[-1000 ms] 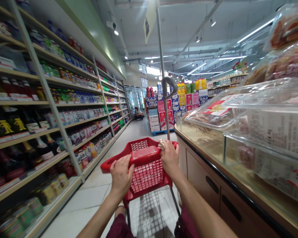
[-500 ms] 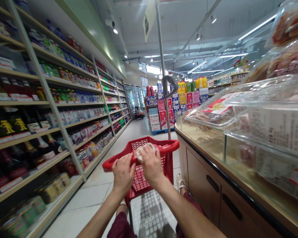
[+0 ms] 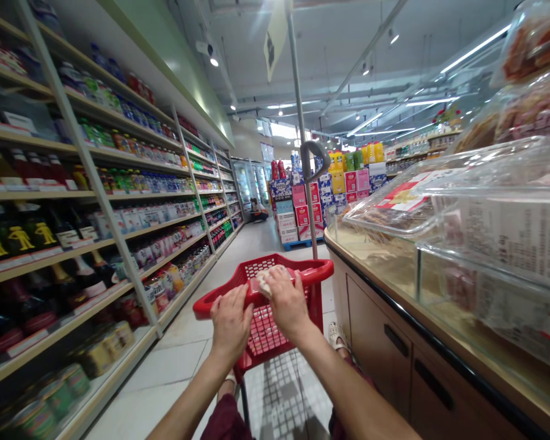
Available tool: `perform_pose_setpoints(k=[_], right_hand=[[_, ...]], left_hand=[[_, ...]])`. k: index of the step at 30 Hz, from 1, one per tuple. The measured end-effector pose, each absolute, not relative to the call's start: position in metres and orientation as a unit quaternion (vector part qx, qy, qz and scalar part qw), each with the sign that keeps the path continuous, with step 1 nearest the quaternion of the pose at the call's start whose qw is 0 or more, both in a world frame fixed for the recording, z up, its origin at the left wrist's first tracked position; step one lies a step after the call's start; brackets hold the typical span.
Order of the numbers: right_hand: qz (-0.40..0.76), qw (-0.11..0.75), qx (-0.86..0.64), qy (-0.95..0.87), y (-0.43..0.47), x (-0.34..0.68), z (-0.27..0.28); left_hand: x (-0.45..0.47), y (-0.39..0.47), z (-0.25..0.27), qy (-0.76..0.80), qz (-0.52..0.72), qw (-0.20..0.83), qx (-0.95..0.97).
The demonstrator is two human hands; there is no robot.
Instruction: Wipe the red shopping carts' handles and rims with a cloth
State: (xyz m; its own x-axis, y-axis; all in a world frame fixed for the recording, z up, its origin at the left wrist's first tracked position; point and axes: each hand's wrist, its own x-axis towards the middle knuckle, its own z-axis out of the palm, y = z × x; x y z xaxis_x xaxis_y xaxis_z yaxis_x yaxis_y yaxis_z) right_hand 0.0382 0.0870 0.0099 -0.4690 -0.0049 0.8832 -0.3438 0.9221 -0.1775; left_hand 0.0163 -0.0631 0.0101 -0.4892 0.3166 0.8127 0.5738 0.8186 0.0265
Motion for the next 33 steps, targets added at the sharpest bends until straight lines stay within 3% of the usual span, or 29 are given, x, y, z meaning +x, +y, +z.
perform_pose_setpoints(k=[5,11,16,22,28,33], right_hand=[[0.207,0.504,-0.031,-0.838,0.102,0.037,0.013],[0.159,0.495,0.131,-0.844,0.083,0.042,0.008],[0.214,0.497,-0.037,-0.840,0.107,0.038,0.015],[0.163,0.498,0.129,-0.842,0.075,0.040,0.010],[0.224,0.498,-0.056,-0.836,0.115,0.033,0.017],[0.174,0.499,0.098,-0.843,0.081,0.039,0.013]], left_hand=[[0.016,-0.062,0.010,-0.849,-0.151,0.435,-0.260],[0.016,-0.062,0.009,-0.849,-0.146,0.435,-0.264],[0.016,-0.061,0.009,-0.849,-0.144,0.436,-0.261],[0.015,-0.060,0.009,-0.848,-0.150,0.435,-0.264],[0.017,-0.058,0.009,-0.856,-0.157,0.420,-0.258],[0.017,-0.058,0.009,-0.852,-0.163,0.426,-0.259]])
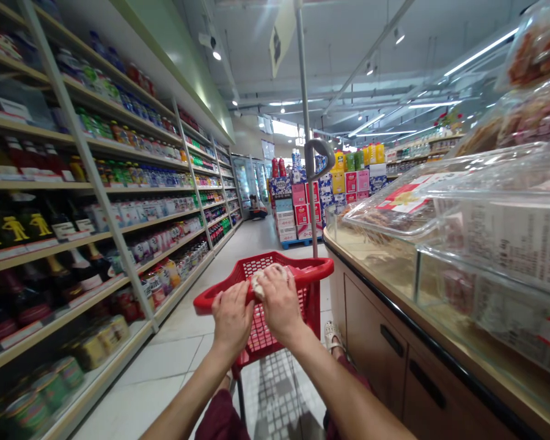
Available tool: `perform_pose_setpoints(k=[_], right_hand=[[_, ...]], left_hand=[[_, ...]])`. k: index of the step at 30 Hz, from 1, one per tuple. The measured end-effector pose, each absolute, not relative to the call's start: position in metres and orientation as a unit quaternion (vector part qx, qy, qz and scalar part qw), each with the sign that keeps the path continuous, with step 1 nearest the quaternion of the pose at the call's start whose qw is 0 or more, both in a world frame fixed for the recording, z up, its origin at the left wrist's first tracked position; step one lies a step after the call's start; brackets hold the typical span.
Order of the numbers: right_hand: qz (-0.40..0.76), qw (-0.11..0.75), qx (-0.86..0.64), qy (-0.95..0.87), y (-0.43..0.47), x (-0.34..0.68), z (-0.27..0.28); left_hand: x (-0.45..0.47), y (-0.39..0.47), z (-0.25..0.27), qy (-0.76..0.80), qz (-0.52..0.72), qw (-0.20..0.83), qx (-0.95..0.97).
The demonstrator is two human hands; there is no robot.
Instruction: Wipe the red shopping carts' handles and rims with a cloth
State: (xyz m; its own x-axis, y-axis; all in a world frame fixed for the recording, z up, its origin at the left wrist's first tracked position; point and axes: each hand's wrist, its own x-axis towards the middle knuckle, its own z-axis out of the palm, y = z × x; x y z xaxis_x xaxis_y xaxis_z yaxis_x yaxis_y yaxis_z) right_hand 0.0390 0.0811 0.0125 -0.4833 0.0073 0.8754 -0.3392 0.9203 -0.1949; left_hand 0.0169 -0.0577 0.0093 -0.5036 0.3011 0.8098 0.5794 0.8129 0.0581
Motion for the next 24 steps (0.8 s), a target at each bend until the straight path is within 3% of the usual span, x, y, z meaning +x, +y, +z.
perform_pose_setpoints(k=[3,8,14,20,24], right_hand=[[0.178,0.482,0.110,-0.851,0.086,0.040,0.014],[0.231,0.486,-0.065,-0.840,0.120,0.037,0.019],[0.168,0.483,0.126,-0.850,0.081,0.041,0.016],[0.234,0.502,-0.041,-0.832,0.110,0.035,0.020],[0.193,0.491,0.091,-0.844,0.088,0.038,0.016]], left_hand=[[0.017,-0.059,0.010,-0.853,-0.157,0.423,-0.261],[0.018,-0.057,0.010,-0.855,-0.160,0.422,-0.256],[0.017,-0.056,0.010,-0.849,-0.167,0.426,-0.263],[0.018,-0.055,0.011,-0.853,-0.165,0.423,-0.259],[0.018,-0.055,0.010,-0.851,-0.165,0.427,-0.258]])
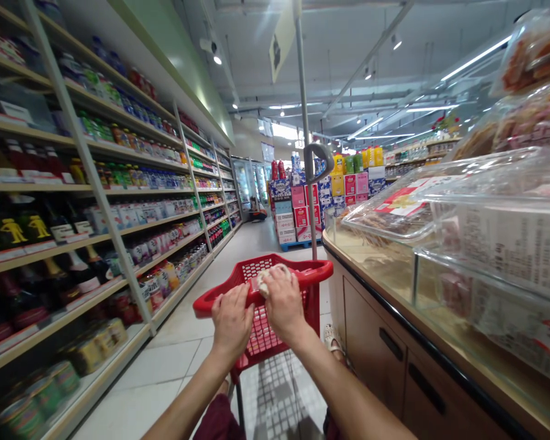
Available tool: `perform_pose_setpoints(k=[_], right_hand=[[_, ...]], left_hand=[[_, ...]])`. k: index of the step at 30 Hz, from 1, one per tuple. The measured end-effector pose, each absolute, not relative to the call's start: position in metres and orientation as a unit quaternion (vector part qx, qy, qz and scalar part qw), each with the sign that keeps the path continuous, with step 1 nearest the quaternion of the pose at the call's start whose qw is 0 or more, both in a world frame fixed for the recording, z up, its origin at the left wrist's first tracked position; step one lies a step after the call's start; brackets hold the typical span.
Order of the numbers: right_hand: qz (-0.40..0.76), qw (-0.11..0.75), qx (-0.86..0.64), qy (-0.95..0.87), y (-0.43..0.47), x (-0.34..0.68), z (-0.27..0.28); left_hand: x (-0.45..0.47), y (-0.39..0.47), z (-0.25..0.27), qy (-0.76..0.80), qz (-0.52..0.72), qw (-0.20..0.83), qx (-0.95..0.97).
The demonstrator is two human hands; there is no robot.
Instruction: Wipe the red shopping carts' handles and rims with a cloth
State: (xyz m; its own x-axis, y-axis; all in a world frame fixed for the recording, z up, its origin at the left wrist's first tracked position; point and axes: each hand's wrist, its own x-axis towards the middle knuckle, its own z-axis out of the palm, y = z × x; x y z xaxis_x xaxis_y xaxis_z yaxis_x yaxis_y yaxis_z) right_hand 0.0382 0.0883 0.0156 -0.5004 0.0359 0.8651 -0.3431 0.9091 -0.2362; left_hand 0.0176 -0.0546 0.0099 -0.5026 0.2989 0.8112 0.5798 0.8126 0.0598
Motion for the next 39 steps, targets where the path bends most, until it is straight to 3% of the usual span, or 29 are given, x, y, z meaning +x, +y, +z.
perform_pose_setpoints(k=[3,8,14,20,24,29,33,39], right_hand=[[0.184,0.478,0.116,-0.851,0.088,0.038,0.016],[0.231,0.489,-0.050,-0.840,0.109,0.034,0.021],[0.181,0.481,0.139,-0.846,0.076,0.038,0.015],[0.229,0.500,-0.005,-0.835,0.115,0.035,0.015],[0.214,0.482,0.077,-0.846,0.117,0.040,0.012],[0.233,0.461,0.028,-0.856,0.129,0.028,0.016],[0.244,0.447,0.017,-0.861,0.116,0.013,0.024],[0.199,0.426,0.144,-0.871,0.082,0.005,0.028]], left_hand=[[0.018,-0.056,0.010,-0.853,-0.160,0.424,-0.261],[0.018,-0.056,0.010,-0.856,-0.158,0.420,-0.256],[0.018,-0.055,0.009,-0.856,-0.150,0.422,-0.257],[0.020,-0.067,0.021,-0.878,-0.106,0.364,-0.293],[0.016,-0.088,0.037,-0.898,-0.073,0.317,-0.295],[0.007,-0.113,0.048,-0.928,-0.069,0.264,-0.252],[0.000,-0.110,0.044,-0.928,-0.057,0.287,-0.232],[-0.004,-0.090,0.038,-0.925,-0.049,0.312,-0.211]])
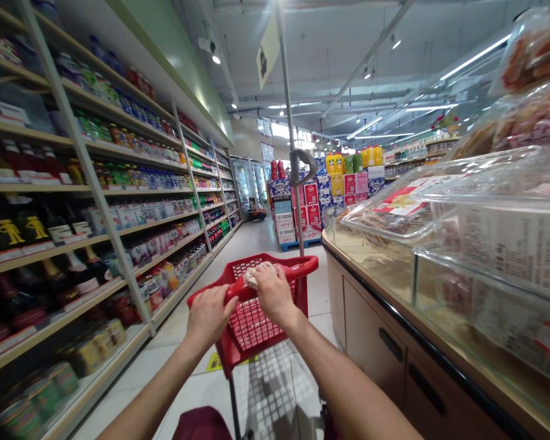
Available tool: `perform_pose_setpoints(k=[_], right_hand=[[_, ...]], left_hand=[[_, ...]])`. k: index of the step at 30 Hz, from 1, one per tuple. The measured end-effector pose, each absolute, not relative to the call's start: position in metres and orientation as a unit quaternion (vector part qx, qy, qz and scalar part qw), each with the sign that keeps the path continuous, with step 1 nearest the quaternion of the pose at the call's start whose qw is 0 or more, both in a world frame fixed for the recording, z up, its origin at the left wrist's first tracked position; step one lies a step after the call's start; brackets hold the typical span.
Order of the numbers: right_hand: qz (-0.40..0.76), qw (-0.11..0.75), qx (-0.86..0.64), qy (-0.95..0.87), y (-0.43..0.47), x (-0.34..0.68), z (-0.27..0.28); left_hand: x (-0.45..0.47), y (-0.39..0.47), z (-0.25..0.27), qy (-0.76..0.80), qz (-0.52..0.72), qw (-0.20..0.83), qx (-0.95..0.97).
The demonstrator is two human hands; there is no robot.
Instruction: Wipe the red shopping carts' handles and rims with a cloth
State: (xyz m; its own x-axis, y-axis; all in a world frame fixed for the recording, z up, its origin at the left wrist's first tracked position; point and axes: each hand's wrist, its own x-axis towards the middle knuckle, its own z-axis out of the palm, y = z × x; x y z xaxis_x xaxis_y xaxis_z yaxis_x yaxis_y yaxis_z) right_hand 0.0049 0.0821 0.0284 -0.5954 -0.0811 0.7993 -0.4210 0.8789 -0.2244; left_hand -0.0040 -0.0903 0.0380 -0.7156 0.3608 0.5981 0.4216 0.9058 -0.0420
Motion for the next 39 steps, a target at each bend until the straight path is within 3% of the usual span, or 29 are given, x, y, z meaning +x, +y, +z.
perform_pose_setpoints(k=[6,13,19,24,29,35,39], right_hand=[[0.261,0.430,-0.012,-0.864,0.125,-0.003,0.031],[0.247,0.427,0.260,-0.830,0.070,0.010,0.022],[0.315,0.422,0.140,-0.838,0.087,0.002,0.040],[0.288,0.395,0.238,-0.839,0.086,0.020,0.031],[0.287,0.427,0.117,-0.850,0.108,0.023,0.021],[0.232,0.416,0.174,-0.862,0.107,0.052,0.019],[0.237,0.416,0.076,-0.875,0.133,0.060,0.015]], left_hand=[[-0.002,-0.095,0.053,-0.925,-0.083,0.252,-0.273],[-0.003,-0.104,0.058,-0.939,-0.072,0.226,-0.250],[0.008,-0.077,0.046,-0.903,-0.160,0.232,-0.324],[-0.008,-0.091,0.029,-0.862,-0.303,0.207,-0.349],[-0.019,-0.094,0.004,-0.916,-0.223,0.177,-0.282],[0.010,-0.043,0.007,-0.906,-0.189,0.259,-0.276],[0.013,-0.038,0.014,-0.901,-0.168,0.232,-0.325]])
